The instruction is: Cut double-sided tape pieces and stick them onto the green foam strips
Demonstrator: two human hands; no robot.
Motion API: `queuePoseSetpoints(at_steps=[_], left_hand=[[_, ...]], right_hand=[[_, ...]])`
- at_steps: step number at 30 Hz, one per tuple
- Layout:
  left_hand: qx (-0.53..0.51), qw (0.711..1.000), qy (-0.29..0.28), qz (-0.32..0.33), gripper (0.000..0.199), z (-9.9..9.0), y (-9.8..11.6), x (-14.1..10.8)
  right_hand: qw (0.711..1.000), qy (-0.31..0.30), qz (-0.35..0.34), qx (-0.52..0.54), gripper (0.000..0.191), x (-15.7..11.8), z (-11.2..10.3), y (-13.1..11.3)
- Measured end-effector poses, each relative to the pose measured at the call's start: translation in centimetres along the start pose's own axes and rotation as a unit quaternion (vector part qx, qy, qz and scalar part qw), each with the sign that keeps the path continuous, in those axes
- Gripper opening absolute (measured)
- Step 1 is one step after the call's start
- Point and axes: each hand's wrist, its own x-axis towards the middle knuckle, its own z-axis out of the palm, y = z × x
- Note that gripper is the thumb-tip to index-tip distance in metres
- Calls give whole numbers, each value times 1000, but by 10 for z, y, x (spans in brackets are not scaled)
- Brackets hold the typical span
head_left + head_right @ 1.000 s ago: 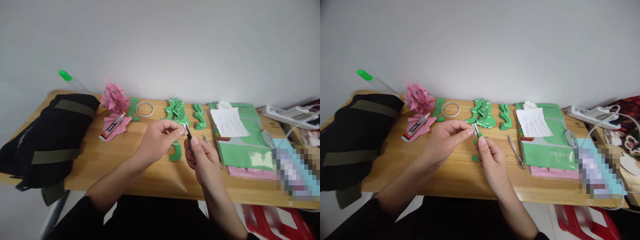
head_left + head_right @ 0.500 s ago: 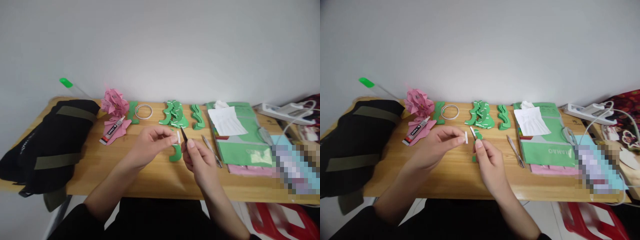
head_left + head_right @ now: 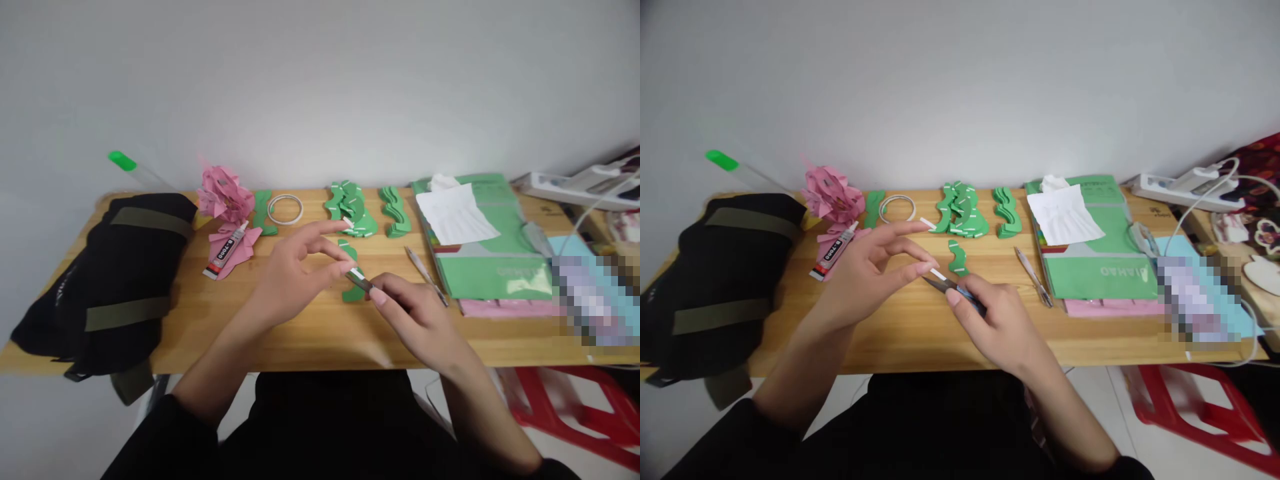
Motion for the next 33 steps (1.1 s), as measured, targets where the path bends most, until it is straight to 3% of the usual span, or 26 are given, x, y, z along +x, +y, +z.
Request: queuePoseSetpoints(at_steps=[7,10,12,15,17,19,24,33], left_hand=[[18,999,-23,23,43,1,-4,-4],[-13,1000,0,7,43,2,-13,-5],[-62,997,35,-37,45,4,-23,-7],[-129,980,70,-134,51,12,-42,-13],[-156,968,60,-185,52,20,-53,-19],[-168,962,43,-212,51,28,-61,-26],[-165,961,33,-221,52,39,-72,-37],[-174,950,7,-261,48,42,-79,-40]], right_hand=[[999,-48,14,-3,40,-6,-3,6],[995,-92,31,27,45,-9,-7,13],[990,-113,55,64,45,-12,-6,21],[979,-26,114,166,37,-16,5,31],[955,67,163,238,39,-17,17,36],[931,112,202,283,44,-16,28,40],[916,142,241,287,35,-14,45,51],[916,121,264,276,32,-14,45,55]])
